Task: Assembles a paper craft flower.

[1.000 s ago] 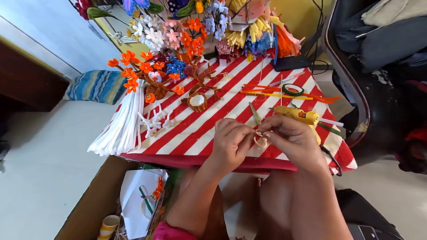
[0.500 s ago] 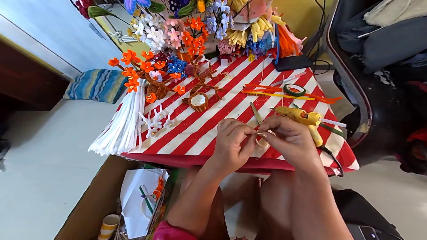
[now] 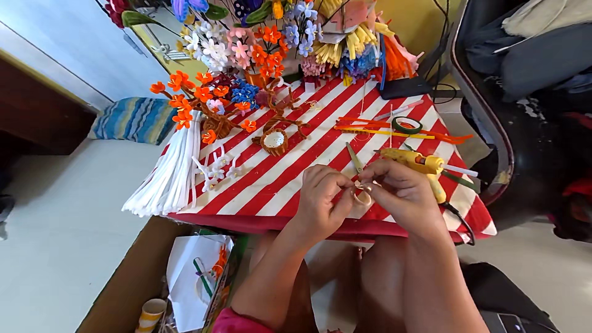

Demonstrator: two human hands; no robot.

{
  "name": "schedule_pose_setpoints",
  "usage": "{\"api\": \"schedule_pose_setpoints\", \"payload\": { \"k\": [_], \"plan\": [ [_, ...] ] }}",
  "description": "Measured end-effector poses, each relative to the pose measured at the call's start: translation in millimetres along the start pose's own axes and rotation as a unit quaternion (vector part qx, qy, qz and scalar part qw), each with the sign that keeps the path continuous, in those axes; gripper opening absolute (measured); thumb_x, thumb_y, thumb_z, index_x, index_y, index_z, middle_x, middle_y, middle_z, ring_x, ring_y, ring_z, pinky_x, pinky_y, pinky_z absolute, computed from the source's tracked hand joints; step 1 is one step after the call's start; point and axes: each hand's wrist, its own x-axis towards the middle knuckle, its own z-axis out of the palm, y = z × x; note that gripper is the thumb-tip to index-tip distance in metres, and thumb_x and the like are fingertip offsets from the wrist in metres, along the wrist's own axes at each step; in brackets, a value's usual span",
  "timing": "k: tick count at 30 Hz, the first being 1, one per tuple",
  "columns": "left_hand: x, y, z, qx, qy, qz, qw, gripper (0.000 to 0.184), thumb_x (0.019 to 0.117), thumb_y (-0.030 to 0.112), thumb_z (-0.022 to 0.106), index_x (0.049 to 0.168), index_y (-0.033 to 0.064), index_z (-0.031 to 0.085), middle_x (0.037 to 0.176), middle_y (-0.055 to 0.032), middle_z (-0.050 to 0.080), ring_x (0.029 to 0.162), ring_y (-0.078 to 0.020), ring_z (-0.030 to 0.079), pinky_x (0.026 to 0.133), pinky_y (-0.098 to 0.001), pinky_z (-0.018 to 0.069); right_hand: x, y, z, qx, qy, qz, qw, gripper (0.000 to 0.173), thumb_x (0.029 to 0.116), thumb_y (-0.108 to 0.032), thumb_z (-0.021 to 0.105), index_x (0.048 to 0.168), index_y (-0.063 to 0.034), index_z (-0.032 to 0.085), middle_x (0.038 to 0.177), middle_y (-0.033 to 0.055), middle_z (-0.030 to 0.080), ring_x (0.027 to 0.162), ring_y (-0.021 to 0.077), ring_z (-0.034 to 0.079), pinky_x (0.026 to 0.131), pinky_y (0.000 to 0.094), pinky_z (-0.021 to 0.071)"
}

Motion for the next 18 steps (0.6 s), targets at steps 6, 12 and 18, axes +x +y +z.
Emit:
{"api": "schedule_pose_setpoints", "payload": {
  "k": [6,12,18],
  "plan": [
    [0.0,-1.6,-0.7,-0.006,0.006,-0.006,1.0,0.008,0.0975,0.013,0.06,0.093,0.0088,0.065,0.088,-0.0026,0.067,0.092,-0.0119,0.062,0.096,-0.0334,0.046,0.0,2.7,-2.4,-0.018,-0.052,-0.005,0.998,0.021,0.0902,-0.007,0.064,0.11,-0.0047,0.067,0.104,-0.0036,0.069,0.095,0.0028,0.065,0.087,0.0219,0.0565],
    [0.5,-1.1,-0.4,-0.02,-0.001,-0.011,1.0,0.009,0.0984,0.013,0.06,0.093,0.0077,0.066,0.087,-0.0029,0.067,0.092,-0.0117,0.062,0.095,-0.0324,0.046,0.7,2.4,0.9,-0.073,-0.028,-0.013,0.997,0.011,0.093,-0.005,0.062,0.097,-0.004,0.072,0.094,-0.0031,0.07,0.089,0.0006,0.066,0.083,0.0187,0.0562],
    [0.7,0.6,-1.5,-0.004,-0.026,-0.019,0.999,0.014,0.1011,0.017,0.061,0.094,0.0075,0.068,0.089,-0.0031,0.068,0.094,-0.0133,0.062,0.095,-0.0344,0.0453,1.2,0.7,-3.6,-0.128,-0.044,-0.026,0.99,0.014,0.0966,-0.009,0.057,0.095,-0.0033,0.069,0.092,-0.0023,0.066,0.086,-0.0024,0.061,0.08,0.0143,0.052]
  ]
}}
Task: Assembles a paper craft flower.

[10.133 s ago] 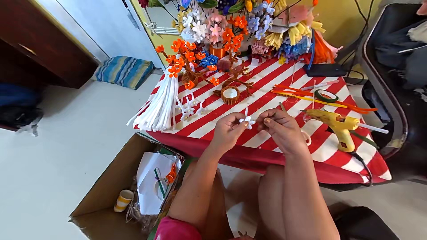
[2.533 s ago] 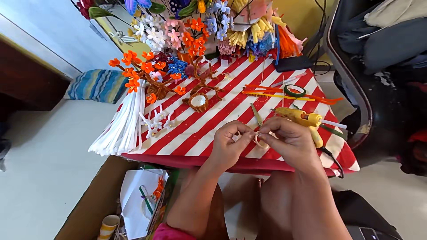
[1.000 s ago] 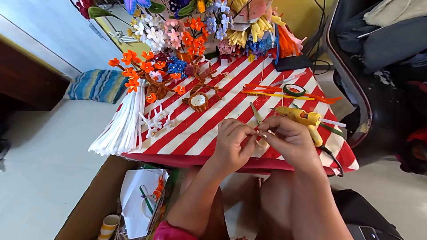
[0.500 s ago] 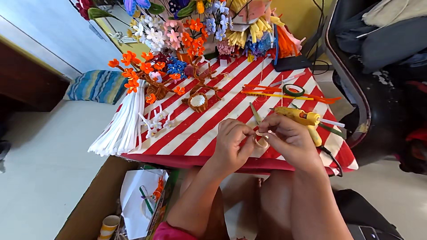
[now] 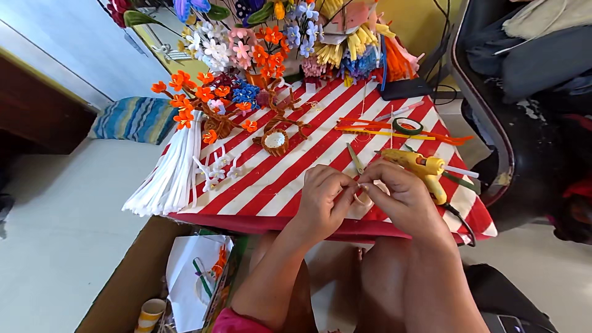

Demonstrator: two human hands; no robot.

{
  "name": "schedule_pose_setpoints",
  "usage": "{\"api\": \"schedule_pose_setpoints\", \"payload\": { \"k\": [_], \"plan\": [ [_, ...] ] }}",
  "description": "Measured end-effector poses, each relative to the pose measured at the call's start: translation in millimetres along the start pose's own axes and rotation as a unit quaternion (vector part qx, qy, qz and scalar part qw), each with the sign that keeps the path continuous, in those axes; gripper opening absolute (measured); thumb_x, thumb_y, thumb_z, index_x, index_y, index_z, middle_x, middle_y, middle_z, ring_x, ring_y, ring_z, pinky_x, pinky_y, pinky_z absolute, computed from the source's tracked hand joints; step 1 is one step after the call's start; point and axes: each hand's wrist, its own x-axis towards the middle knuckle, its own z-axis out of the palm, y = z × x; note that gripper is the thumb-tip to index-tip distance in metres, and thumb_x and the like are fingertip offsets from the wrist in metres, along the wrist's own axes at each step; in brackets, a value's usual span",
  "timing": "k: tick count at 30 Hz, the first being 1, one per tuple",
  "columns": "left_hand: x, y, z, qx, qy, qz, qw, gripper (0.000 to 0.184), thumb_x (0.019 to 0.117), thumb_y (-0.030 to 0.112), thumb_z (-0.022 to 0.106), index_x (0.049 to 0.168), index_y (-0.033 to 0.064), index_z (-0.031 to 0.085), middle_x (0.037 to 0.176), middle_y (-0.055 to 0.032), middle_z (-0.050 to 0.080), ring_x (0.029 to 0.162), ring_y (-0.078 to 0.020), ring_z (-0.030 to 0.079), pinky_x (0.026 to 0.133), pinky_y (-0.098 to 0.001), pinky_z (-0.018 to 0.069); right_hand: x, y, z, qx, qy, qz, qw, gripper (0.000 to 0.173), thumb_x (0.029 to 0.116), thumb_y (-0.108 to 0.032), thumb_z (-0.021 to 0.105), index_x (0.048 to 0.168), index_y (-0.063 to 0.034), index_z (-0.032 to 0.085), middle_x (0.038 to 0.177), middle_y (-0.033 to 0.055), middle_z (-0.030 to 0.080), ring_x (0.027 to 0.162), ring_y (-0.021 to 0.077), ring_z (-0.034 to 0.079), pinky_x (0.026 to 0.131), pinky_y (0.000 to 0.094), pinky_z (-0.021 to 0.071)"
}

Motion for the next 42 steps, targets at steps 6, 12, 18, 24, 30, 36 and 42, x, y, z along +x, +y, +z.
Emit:
{"api": "schedule_pose_setpoints", "payload": {
  "k": [6,12,18,24,30,36,42],
  "plan": [
    [0,4,0,0.035,0.017,-0.019,0.999,0.017,0.1001,0.025,0.065,0.093,0.0116,0.075,0.085,-0.0014,0.059,0.09,-0.0116,0.055,0.09,-0.0304,0.0424,0,-4,0,-0.025,-0.009,-0.018,0.999,0.015,0.0991,-0.009,0.054,0.096,-0.0029,0.067,0.094,-0.0001,0.066,0.09,-0.0016,0.061,0.083,0.0143,0.051],
    [0,9,-2,0.033,-0.015,-0.045,0.998,0.017,0.0984,0.021,0.063,0.093,0.0106,0.074,0.087,-0.0009,0.068,0.089,-0.013,0.06,0.09,-0.0385,0.0409,0,-7,1,-0.073,-0.001,-0.036,0.997,0.016,0.0991,-0.011,0.054,0.096,-0.0023,0.068,0.094,0.0019,0.066,0.092,-0.001,0.061,0.086,0.0134,0.05],
    [1,8,-3,-0.074,-0.001,-0.095,0.993,0.016,0.0981,0.015,0.062,0.093,0.0067,0.074,0.088,-0.0002,0.068,0.094,-0.0093,0.06,0.092,-0.0326,0.0446,-1,-7,2,-0.051,0.011,-0.018,0.998,0.015,0.0987,-0.011,0.055,0.096,-0.0031,0.067,0.093,0.0,0.066,0.091,-0.0019,0.061,0.084,0.0143,0.051],
    [1,9,0,-0.292,0.053,-0.172,0.939,0.01,0.0975,0.003,0.061,0.093,0.0023,0.07,0.091,0.003,0.065,0.089,-0.0018,0.062,0.084,-0.0205,0.053,1,-14,15,0.053,0.038,0.07,0.995,0.009,0.0942,-0.007,0.056,0.095,-0.0059,0.065,0.087,-0.0063,0.065,0.08,-0.0054,0.061,0.073,0.0113,0.0517],
    [0,15,1,-0.452,0.113,-0.219,0.857,0.012,0.0966,0.004,0.065,0.088,0.0078,0.073,0.101,0.0011,0.064,0.096,-0.0057,0.062,0.087,-0.0222,0.0544,3,-17,36,0.232,0.052,0.109,0.965,0.012,0.0937,-0.002,0.054,0.093,-0.0105,0.063,0.094,-0.0061,0.065,0.082,-0.0006,0.06,0.073,0.0164,0.052],
    [0,20,1,-0.501,0.145,-0.233,0.821,0.014,0.0951,0.002,0.066,0.084,0.0066,0.074,0.118,-0.0047,0.066,0.101,-0.0082,0.065,0.09,-0.0253,0.0559,2,-19,49,0.304,0.059,0.118,0.943,0.014,0.0947,0.0,0.054,0.093,-0.0099,0.063,0.088,-0.0059,0.062,0.08,0.0006,0.06,0.074,0.0181,0.0518],
    [-1,20,4,-0.516,0.15,-0.221,0.814,0.013,0.0963,0.004,0.066,0.086,0.0067,0.074,0.12,-0.0049,0.066,0.099,-0.0087,0.066,0.088,-0.026,0.0568,1,-22,53,0.337,0.087,0.14,0.927,0.014,0.0939,0.002,0.055,0.092,-0.0094,0.063,0.084,-0.0047,0.063,0.077,0.0029,0.062,0.075,0.0212,0.0549]
  ]
}}
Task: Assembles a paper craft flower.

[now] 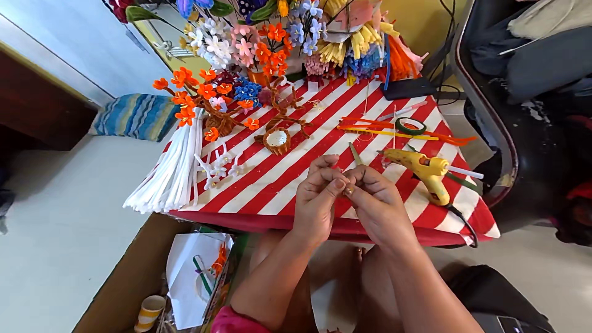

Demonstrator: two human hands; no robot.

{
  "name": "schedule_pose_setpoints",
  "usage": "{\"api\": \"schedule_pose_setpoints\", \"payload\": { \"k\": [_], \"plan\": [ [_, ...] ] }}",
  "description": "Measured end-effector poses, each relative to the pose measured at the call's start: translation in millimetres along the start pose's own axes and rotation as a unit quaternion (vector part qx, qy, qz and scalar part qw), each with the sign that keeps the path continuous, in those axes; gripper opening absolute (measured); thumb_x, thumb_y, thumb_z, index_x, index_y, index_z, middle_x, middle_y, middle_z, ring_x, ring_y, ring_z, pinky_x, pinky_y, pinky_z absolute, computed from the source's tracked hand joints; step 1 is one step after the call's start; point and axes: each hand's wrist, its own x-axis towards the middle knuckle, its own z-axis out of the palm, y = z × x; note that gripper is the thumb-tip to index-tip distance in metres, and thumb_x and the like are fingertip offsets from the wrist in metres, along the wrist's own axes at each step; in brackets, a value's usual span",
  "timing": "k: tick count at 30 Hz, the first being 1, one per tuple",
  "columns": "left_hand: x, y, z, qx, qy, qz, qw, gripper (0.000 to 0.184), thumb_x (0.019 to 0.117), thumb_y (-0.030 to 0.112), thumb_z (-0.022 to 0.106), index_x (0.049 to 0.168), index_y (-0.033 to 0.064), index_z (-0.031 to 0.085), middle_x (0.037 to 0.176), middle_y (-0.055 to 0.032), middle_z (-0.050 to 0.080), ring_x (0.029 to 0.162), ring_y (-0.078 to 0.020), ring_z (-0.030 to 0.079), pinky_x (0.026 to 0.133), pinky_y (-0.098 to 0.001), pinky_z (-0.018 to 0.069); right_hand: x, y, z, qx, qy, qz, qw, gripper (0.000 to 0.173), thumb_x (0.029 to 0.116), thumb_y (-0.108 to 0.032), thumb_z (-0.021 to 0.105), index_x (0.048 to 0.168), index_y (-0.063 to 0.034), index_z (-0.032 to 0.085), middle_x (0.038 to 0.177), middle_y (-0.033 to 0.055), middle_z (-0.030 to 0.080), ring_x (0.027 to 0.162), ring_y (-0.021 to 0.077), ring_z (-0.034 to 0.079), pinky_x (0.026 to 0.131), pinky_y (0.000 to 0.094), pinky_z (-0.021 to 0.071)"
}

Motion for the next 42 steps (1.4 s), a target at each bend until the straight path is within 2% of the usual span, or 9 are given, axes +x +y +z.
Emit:
{"api": "schedule_pose_setpoints", "payload": {
  "k": [6,13,20,27,30,33,36,38,42],
  "plan": [
    [2,-3,-2,0.022,-0.001,0.017,1.0,0.014,0.097,0.004,0.065,0.086,0.0074,0.073,0.118,-0.0041,0.066,0.097,-0.0079,0.066,0.086,-0.0248,0.0571,2,-1,-4,-0.023,0.018,-0.025,0.999,0.013,0.0929,0.002,0.057,0.092,-0.0082,0.064,0.084,-0.0023,0.066,0.077,0.0057,0.065,0.075,0.0242,0.058],
    [3,-7,-6,0.175,-0.012,0.075,0.982,0.012,0.0972,0.007,0.064,0.089,0.0096,0.073,0.12,-0.0005,0.06,0.11,-0.0055,0.058,0.096,-0.0234,0.0505,3,-11,-17,-0.117,0.014,-0.061,0.991,0.011,0.0912,0.002,0.061,0.092,-0.0077,0.067,0.084,-0.0036,0.068,0.075,0.0033,0.065,0.072,0.0197,0.0567],
    [2,-10,-6,0.302,0.004,0.149,0.941,0.011,0.0977,0.012,0.065,0.089,0.0085,0.071,0.116,-0.0008,0.059,0.109,-0.0044,0.056,0.094,-0.0203,0.0498,4,-11,-21,-0.152,0.023,-0.101,0.983,0.01,0.0875,0.003,0.067,0.091,-0.0053,0.072,0.085,-0.0025,0.071,0.073,0.0014,0.065,0.069,0.017,0.0556],
    [3,-12,-8,0.326,-0.008,0.162,0.931,0.012,0.0993,0.012,0.063,0.089,0.0078,0.069,0.116,-0.0016,0.058,0.111,-0.0049,0.056,0.096,-0.0211,0.0498,4,-10,-20,-0.125,0.028,-0.098,0.987,0.024,0.0846,0.007,0.068,0.099,-0.0101,0.061,0.087,-0.0039,0.071,0.079,0.004,0.068,0.076,0.0205,0.0587],
    [3,-12,-9,0.347,-0.011,0.177,0.921,0.013,0.0994,0.014,0.064,0.09,0.0083,0.069,0.116,-0.0013,0.058,0.113,-0.0055,0.054,0.098,-0.0219,0.0481,4,-11,-22,-0.119,0.03,-0.088,0.988,0.025,0.0842,0.008,0.069,0.099,-0.0103,0.061,0.087,-0.0034,0.071,0.08,0.0046,0.069,0.077,0.0207,0.059],
    [9,-7,-15,0.401,-0.015,0.239,0.884,0.009,0.1002,0.019,0.064,0.098,0.0118,0.071,0.118,0.0006,0.059,0.115,-0.0051,0.054,0.098,-0.022,0.0487,5,-14,-25,-0.124,0.033,-0.088,0.988,0.026,0.0839,0.008,0.068,0.1,-0.0108,0.061,0.087,-0.0037,0.071,0.079,0.0043,0.068,0.075,0.02,0.0588],
    [15,5,-26,0.5,-0.078,0.322,0.8,0.015,0.1015,0.023,0.065,0.115,0.0182,0.07,0.123,0.0001,0.057,0.125,-0.0112,0.05,0.11,-0.0315,0.0411,5,-16,-29,-0.126,0.034,-0.085,0.988,0.027,0.0833,0.007,0.069,0.102,-0.0113,0.061,0.087,-0.0036,0.071,0.078,0.0046,0.069,0.075,0.0203,0.059],
    [16,9,-25,0.54,-0.115,0.35,0.757,0.015,0.1023,0.024,0.064,0.115,0.0207,0.072,0.118,0.0021,0.067,0.12,-0.0142,0.054,0.107,-0.0382,0.0384,5,-17,-31,-0.127,0.024,-0.079,0.988,0.027,0.0835,0.008,0.068,0.102,-0.0107,0.06,0.087,-0.003,0.071,0.079,0.0052,0.069,0.075,0.0212,0.0592],
    [14,4,-20,0.58,-0.138,0.367,0.714,0.014,0.1022,0.019,0.063,0.11,0.0186,0.075,0.103,0.0025,0.074,0.105,-0.0126,0.061,0.097,-0.0375,0.0361,5,-18,-30,-0.135,0.005,-0.062,0.989,0.025,0.0847,0.007,0.067,0.102,-0.0091,0.058,0.087,-0.0025,0.07,0.079,0.005,0.068,0.076,0.0205,0.0585]
  ]
}}
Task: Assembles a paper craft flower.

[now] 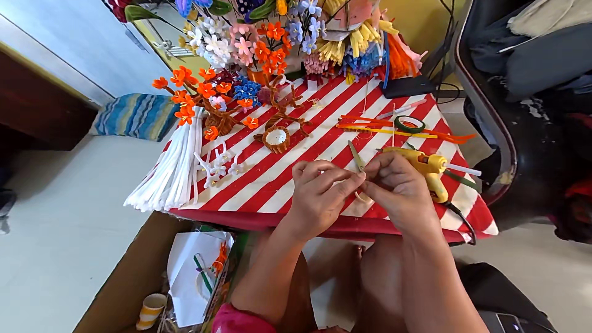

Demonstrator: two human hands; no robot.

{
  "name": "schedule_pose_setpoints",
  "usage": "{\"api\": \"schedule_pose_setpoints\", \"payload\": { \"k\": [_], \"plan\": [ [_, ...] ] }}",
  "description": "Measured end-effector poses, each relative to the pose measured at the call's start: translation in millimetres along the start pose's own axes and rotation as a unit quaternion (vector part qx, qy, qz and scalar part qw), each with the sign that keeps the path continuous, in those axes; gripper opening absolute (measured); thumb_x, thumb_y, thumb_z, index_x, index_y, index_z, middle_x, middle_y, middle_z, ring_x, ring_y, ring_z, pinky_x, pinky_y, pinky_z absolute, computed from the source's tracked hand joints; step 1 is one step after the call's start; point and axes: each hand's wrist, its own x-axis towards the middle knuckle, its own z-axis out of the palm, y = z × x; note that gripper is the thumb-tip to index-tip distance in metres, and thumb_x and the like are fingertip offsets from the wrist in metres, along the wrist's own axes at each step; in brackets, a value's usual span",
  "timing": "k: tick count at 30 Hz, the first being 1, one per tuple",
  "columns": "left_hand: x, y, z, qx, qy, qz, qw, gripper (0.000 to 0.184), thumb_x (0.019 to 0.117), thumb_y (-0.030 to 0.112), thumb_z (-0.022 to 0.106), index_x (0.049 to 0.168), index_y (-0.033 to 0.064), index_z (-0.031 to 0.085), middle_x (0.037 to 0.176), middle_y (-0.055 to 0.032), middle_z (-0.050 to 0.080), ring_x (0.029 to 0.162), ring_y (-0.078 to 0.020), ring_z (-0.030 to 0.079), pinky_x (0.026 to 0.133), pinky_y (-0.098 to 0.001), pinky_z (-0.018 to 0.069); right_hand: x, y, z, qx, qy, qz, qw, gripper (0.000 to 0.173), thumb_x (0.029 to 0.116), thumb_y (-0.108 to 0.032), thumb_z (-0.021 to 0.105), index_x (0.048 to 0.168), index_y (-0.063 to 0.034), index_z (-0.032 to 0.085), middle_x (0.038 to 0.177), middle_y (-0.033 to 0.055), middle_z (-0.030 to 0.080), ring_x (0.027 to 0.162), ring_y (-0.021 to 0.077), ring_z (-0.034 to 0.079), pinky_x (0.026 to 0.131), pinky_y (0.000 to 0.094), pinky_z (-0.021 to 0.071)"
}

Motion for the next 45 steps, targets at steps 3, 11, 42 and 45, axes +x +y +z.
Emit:
{"api": "schedule_pose_setpoints", "payload": {
  "k": [3,11,42,45],
  "plan": [
    [0,-1,0,0.012,0.0,0.003,1.0,0.012,0.1003,0.017,0.066,0.104,0.0161,0.077,0.093,0.0012,0.073,0.096,-0.0129,0.06,0.093,-0.0365,0.0362,0,-1,-2,-0.015,-0.005,0.01,1.0,0.025,0.0844,0.006,0.066,0.102,-0.0098,0.058,0.087,-0.0036,0.07,0.08,0.0042,0.068,0.075,0.0197,0.0583],
    [1,2,0,0.056,-0.013,0.002,0.998,0.011,0.1004,0.016,0.065,0.097,0.0147,0.075,0.087,0.0006,0.069,0.091,-0.0133,0.059,0.095,-0.0372,0.0368,0,-3,-4,-0.03,-0.009,0.028,0.999,0.024,0.085,0.004,0.066,0.102,-0.0101,0.058,0.086,-0.0042,0.069,0.079,0.0032,0.067,0.075,0.0182,0.0573],
    [-3,4,8,-0.008,-0.029,-0.066,0.997,0.018,0.1039,0.02,0.055,0.094,0.0115,0.068,0.089,-0.0012,0.068,0.095,-0.0143,0.06,0.097,-0.0373,0.0385,1,7,-12,-0.164,-0.06,-0.077,0.982,0.01,0.0933,-0.006,0.061,0.098,-0.0038,0.069,0.093,-0.003,0.07,0.087,0.0,0.066,0.082,0.0177,0.0561],
    [-3,4,8,-0.008,-0.033,-0.065,0.997,0.017,0.1037,0.019,0.055,0.095,0.0115,0.068,0.091,-0.0014,0.069,0.097,-0.0146,0.061,0.097,-0.0375,0.0398,1,5,-13,-0.151,-0.059,-0.067,0.984,0.012,0.0945,-0.005,0.058,0.099,-0.0037,0.069,0.092,-0.0039,0.071,0.086,-0.0007,0.066,0.081,0.0174,0.0563]
  ]
}}
